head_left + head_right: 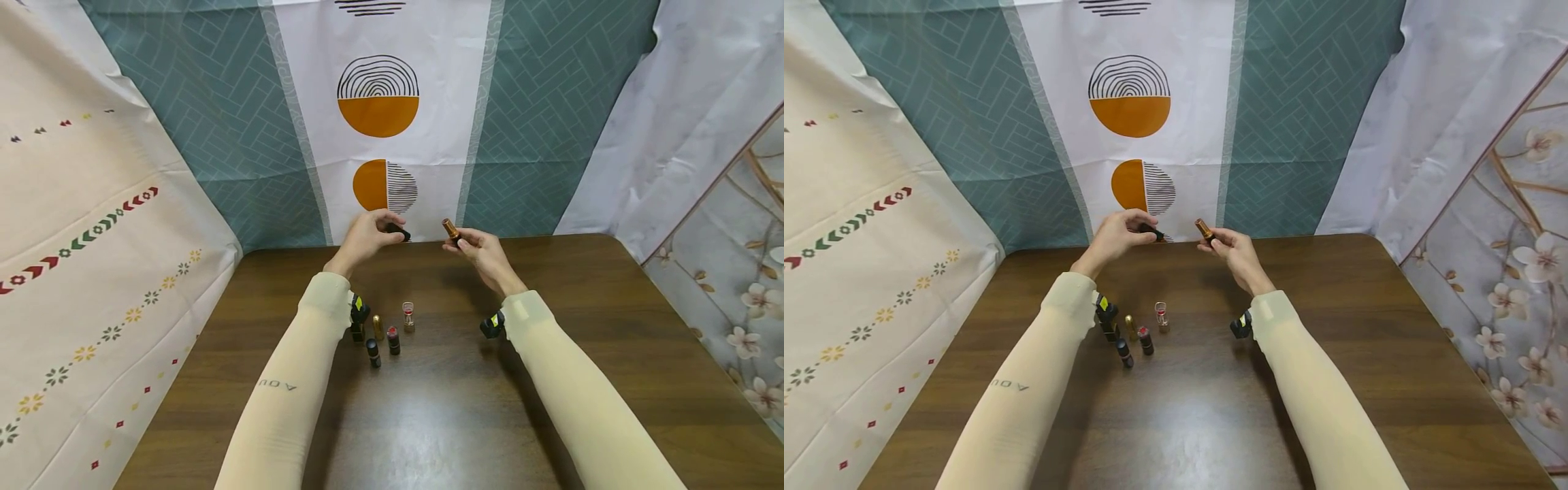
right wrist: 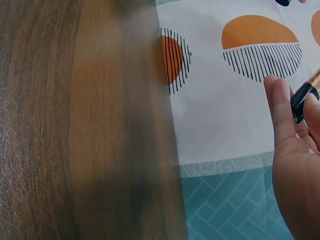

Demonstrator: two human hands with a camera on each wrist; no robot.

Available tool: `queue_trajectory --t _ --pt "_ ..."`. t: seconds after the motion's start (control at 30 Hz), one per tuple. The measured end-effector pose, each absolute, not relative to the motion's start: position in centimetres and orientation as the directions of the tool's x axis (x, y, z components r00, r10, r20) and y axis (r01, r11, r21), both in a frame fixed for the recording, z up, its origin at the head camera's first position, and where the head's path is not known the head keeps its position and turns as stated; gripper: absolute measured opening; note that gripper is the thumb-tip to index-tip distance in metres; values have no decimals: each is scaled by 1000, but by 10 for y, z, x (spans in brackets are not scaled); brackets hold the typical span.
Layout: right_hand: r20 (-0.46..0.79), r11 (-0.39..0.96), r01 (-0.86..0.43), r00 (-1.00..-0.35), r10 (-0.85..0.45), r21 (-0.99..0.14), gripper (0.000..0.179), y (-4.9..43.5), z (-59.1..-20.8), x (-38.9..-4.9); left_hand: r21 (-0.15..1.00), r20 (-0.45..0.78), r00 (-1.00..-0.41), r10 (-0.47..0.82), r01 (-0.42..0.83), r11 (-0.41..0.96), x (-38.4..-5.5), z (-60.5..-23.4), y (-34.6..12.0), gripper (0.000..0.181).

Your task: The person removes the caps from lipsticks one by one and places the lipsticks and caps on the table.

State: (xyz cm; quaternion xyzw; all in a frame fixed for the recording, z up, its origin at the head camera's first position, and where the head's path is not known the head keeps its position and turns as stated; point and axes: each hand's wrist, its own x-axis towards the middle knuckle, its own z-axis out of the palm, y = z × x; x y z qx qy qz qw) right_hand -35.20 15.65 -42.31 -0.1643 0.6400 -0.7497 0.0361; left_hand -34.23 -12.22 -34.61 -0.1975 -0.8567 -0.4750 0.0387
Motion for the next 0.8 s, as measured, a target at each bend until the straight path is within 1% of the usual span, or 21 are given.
queue_trajectory --t 0.23,0.4,0.53,0.67,0.8 --pt "235 -210 -184 -939 -251 -960 39 162 -421 -352 808 233 -924 302 357 468 -346 -346 -103 25" --pt "249 -210 -200 -938 -243 -957 36 166 -418 -353 783 238 -923 304 367 502 -346 -346 -87 25" --pt "217 -177 -179 -950 -226 -968 34 172 -417 -354 742 241 -920 308 379 553 -344 -349 -74 31" --pt "185 -158 -153 -960 -211 -975 33 178 -416 -354 736 238 -918 317 383 558 -344 -352 -62 35" --pt "182 -139 -157 -964 -191 -978 31 185 -414 -353 738 253 -920 300 384 555 -344 -356 -49 36"
